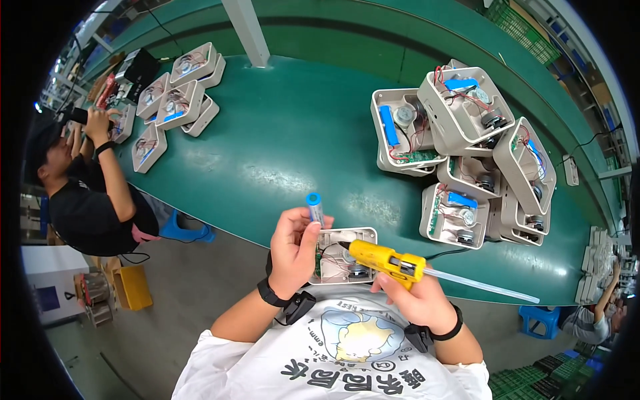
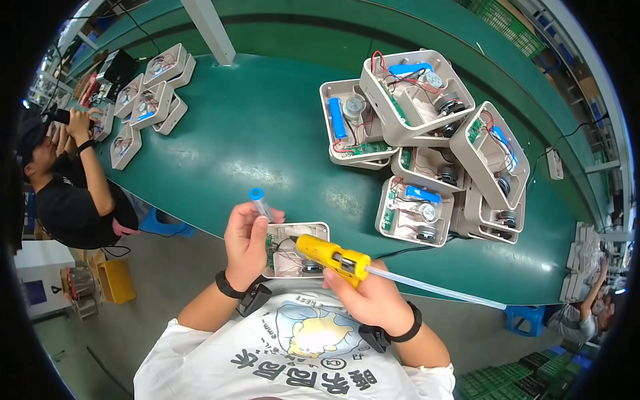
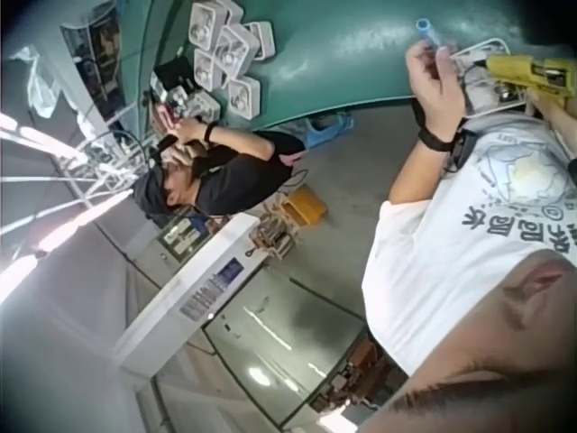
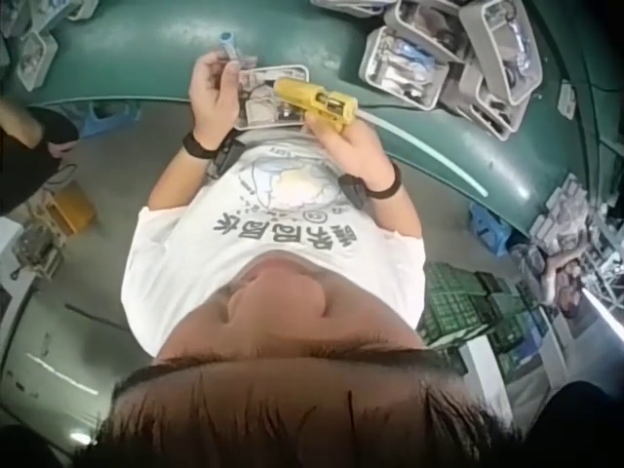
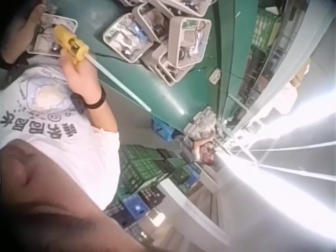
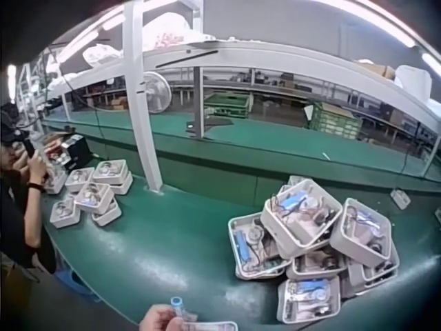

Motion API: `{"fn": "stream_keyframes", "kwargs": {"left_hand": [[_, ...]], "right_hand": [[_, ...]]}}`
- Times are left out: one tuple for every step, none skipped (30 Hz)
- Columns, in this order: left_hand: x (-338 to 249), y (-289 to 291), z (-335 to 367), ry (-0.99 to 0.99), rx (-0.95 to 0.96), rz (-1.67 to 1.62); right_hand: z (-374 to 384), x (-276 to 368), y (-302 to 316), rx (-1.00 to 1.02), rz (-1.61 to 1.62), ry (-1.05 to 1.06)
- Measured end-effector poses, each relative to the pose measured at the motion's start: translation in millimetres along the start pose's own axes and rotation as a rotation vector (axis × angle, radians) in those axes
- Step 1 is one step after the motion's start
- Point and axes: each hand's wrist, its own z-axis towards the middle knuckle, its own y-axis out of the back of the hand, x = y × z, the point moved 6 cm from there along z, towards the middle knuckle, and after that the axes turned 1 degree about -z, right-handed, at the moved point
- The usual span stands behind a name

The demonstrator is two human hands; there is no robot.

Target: The person picks up a plastic housing, places a battery inside, and applies adhesive with a glue gun. After setting the housing aside, they insert a glue stick into the gun and repeat the process with another housing.

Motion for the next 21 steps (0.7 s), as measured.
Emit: {"fn": "stream_keyframes", "kwargs": {"left_hand": [[-0.8,-0.1,-1.9,-0.031,0.0,-0.023],[1.4,0.1,-3.1,-0.028,-0.001,-0.029],[2.6,-0.3,-3.7,-0.028,0.003,-0.021],[3.5,-0.6,-3.9,-0.029,0.007,-0.013],[3.8,-0.9,-4.4,-0.03,0.011,-0.005],[3.4,-1.1,-5.2,-0.031,0.009,-0.007],[2.8,-2.6,-5.9,-0.032,0.006,-0.014],[2.3,-4.2,-6.4,-0.033,0.003,-0.021],[2.2,-4.6,-6.5,-0.033,0.0,-0.029],[2.6,-4.1,-5.7,-0.033,0.001,-0.032],[3.2,-3.0,-5.1,-0.039,-0.014,-0.026],[4.0,-1.9,-4.5,-0.044,-0.029,-0.02],[4.8,-0.8,-4.8,-0.049,-0.043,-0.014],[4.5,0.8,-5.9,-0.046,-0.045,-0.018],[-1.3,3.6,-7.4,-0.095,-0.042,0.061],[-9.4,5.0,-6.6,-0.145,-0.035,0.141],[-17.3,4.5,-5.9,-0.195,-0.028,0.22],[-21.1,4.2,-6.1,-0.19,-0.026,0.216],[-31.2,-0.7,-5.8,-0.275,0.024,0.284],[-40.3,-6.1,-6.1,-0.361,0.074,0.353],[-47.4,-11.8,-6.7,-0.449,0.126,0.422]], "right_hand": [[4.9,4.9,-1.9,-0.002,-0.107,0.024],[9.0,9.9,-4.7,-0.002,-0.214,0.049],[12.4,14.5,-7.7,-0.002,-0.217,0.045],[15.9,19.4,-10.5,-0.014,-0.262,0.036],[18.6,23.6,-12.7,-0.026,-0.307,0.028],[19.8,25.7,-14.2,-0.038,-0.351,0.022],[19.7,24.6,-15.6,-0.038,-0.353,0.021],[19.4,24.6,-16.6,-0.066,-0.361,0.075],[18.6,24.5,-17.5,-0.095,-0.368,0.128],[17.2,26.2,-17.9,-0.124,-0.376,0.18],[15.1,25.9,-16.6,-0.122,-0.379,0.178],[12.8,16.9,-12.8,-0.08,-0.273,0.034],[8.4,8.1,-9.1,-0.038,-0.167,-0.11],[2.8,-0.4,-7.5,0.002,-0.06,-0.253],[-2.8,-0.7,-5.5,0.003,-0.063,-0.258],[-9.4,3.3,0.5,-0.063,-0.035,-0.21],[-15.9,6.9,6.4,-0.128,-0.008,-0.161],[-21.0,7.7,11.1,-0.193,0.02,-0.115],[-23.4,4.3,13.0,-0.195,0.019,-0.121],[-25.6,-0.5,15.3,-0.206,-0.005,-0.128],[-26.8,-4.3,18.1,-0.219,-0.027,-0.133]]}}
